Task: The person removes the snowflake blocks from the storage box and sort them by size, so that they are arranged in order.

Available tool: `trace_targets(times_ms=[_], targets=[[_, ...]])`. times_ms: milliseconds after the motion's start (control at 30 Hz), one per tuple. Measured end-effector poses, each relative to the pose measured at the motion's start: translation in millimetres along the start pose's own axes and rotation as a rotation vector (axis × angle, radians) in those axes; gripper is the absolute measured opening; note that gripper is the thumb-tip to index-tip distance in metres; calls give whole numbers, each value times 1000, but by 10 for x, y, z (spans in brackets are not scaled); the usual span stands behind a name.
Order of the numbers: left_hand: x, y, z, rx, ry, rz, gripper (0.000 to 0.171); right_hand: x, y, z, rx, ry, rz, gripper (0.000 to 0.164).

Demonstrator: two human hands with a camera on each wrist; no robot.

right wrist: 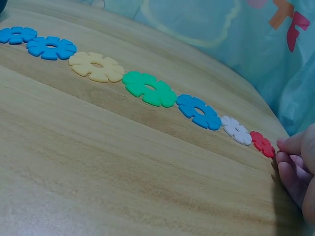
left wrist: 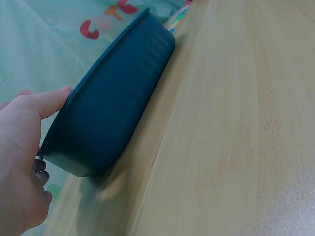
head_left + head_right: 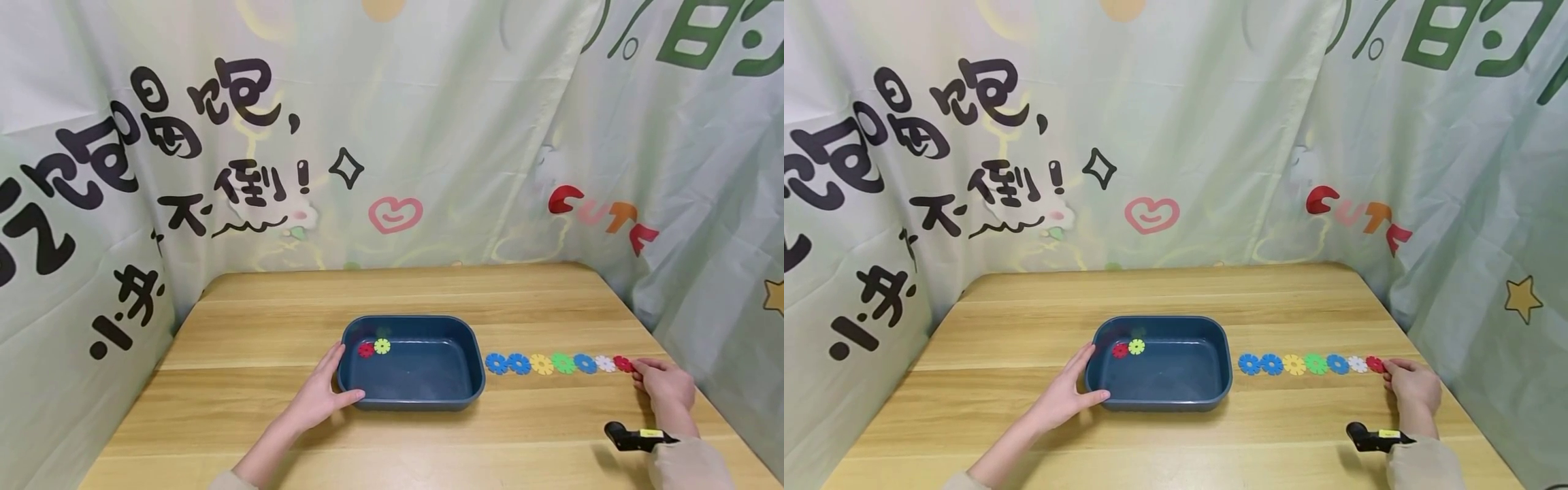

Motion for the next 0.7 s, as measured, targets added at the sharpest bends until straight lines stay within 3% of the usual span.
trace_targets(times_ms=[233,367,467,533,667,700], targets=[[4,2,7,-3,5,7,93,-32,14,-7,7,19,-19,40],[0,2,16,0,2,9,93,-43,11,-36,34,130,11,17],[-4,3,17,0,0,10,93,-21,2,-58,63,188,16,37],[-4,4,15,-2,1,10,93,24,-8,-68,79,180,0,35],[1,5,7,-5,2,8,92,158,-16,-37,104,94,-54,11],[2,5,5,-6,3,8,92,193,-16,-14,113,77,-68,16]])
Point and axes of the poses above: each hand's wrist, its own y-axis towards the middle knuckle, its own z-axis out of the palm, x = y × z, the point moved 5 cm from there along y, towards the middle knuckle, and after that the axes turned 12 degrees about y, right-handed, at the moved point
